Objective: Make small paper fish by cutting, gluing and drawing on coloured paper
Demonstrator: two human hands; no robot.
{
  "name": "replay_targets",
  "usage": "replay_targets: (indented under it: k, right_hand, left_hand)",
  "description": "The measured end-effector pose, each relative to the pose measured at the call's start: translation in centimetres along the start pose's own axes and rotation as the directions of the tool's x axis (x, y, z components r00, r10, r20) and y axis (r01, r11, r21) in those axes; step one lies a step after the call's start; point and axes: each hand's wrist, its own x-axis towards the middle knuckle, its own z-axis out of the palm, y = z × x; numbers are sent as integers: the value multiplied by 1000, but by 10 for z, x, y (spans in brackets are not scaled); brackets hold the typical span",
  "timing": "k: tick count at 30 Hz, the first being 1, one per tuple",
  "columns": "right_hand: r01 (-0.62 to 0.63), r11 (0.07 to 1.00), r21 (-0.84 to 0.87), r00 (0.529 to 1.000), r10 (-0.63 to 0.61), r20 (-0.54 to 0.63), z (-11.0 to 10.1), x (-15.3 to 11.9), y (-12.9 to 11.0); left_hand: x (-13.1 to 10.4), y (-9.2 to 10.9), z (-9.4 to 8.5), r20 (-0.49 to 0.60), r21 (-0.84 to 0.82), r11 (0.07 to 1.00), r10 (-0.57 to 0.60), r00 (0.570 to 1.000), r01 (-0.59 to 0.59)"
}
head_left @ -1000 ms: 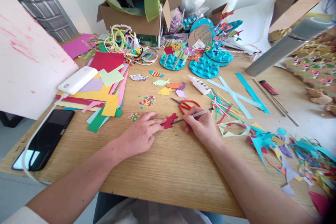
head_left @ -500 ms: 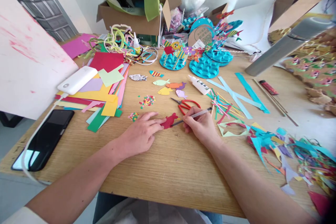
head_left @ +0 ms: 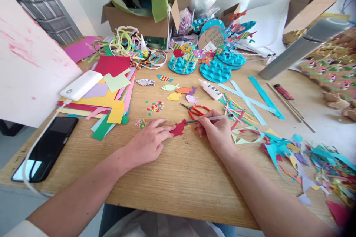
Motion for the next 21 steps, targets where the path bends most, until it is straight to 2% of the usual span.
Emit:
replay_targets:
  k: [21]
  right_hand:
    - [17,1000,-9,998,-16,62,-2,3,7]
  left_hand:
    - [0,1,-1,4,-26,1000,-8,1000,9]
